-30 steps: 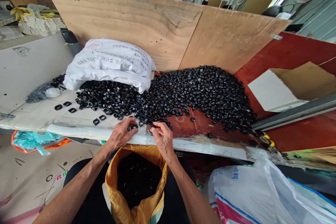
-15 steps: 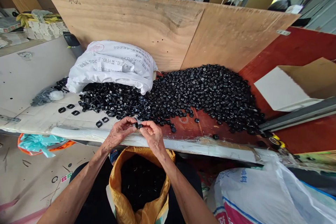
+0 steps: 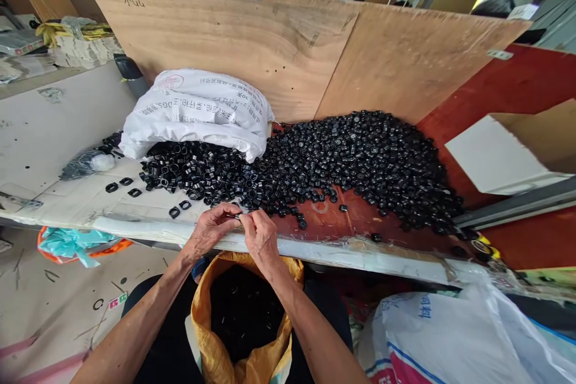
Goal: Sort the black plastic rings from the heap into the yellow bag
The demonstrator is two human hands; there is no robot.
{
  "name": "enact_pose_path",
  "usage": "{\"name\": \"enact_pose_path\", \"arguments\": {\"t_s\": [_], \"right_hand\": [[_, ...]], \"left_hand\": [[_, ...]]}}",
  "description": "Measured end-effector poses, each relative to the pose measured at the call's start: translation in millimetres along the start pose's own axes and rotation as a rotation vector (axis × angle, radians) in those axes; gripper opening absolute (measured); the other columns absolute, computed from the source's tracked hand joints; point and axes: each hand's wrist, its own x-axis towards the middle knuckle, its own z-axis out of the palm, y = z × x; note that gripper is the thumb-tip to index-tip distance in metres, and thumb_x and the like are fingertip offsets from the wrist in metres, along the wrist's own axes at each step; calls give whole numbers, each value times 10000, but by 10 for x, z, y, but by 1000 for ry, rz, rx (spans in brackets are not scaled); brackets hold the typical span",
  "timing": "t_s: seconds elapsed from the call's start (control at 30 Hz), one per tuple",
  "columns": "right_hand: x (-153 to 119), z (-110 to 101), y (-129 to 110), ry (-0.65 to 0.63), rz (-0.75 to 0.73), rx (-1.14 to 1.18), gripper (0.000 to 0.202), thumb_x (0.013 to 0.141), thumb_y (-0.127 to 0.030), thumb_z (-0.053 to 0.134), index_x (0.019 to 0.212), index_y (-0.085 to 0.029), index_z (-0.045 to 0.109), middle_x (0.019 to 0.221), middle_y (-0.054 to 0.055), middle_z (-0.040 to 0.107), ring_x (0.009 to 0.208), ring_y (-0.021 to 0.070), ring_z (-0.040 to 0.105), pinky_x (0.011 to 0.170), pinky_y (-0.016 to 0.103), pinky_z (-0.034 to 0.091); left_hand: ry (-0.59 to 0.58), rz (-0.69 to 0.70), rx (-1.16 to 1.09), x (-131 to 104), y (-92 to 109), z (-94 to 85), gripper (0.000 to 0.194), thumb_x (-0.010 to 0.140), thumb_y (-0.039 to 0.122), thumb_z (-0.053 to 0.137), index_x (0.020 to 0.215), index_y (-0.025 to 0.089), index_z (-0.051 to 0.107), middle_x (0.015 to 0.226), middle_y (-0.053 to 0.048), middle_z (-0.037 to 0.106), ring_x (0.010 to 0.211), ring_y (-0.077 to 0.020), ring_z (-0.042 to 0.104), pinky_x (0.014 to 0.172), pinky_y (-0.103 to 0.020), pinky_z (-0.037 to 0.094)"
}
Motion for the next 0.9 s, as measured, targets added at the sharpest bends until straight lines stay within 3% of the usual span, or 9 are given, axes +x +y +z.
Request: {"name": "enact_pose_path", "arguments": {"t_s": [0.13,0.3,0.4,0.67,0.9], "right_hand": [[-13,62,7,49,51,-29,301,1030,-392,526,797,-226,618,694,26,626,639,173,585,638,280,477],[-25,-11,52,-34,162,243,184,995,-380,574,1009,-229,677,890,40,741,723,184,700,678,286,569],[-29,-67,59,-57,143,276,159,975,-323,580,1038,-232,694,971,52,745,817,199,717,742,306,588],[-19,-83,8,30,-12,265,112,928,-221,604,959,-233,710,1042,68,712,967,214,689,825,331,568],[-42,-9,75,53,150,247,269,933,-343,643,1167,-218,682,939,60,740,843,213,713,765,324,589]], "left_hand": [[6,-46,3,-2,-18,14,251,858,392,790,1004,194,745,1000,-50,754,934,-202,711,890,-339,588],[-47,-119,16,-3,-12,47,259,873,404,768,1022,192,755,953,-43,776,854,-195,721,847,-334,590],[-34,-111,-11,0,-8,40,244,855,368,784,1020,189,759,966,-46,769,865,-194,718,843,-328,586],[-46,-90,-8,-9,21,7,207,868,324,758,1031,197,765,1031,-61,752,955,-213,709,907,-359,579],[-32,-69,-4,-21,-36,26,203,861,338,774,1011,202,756,1035,-62,750,963,-215,704,913,-352,566]]}}
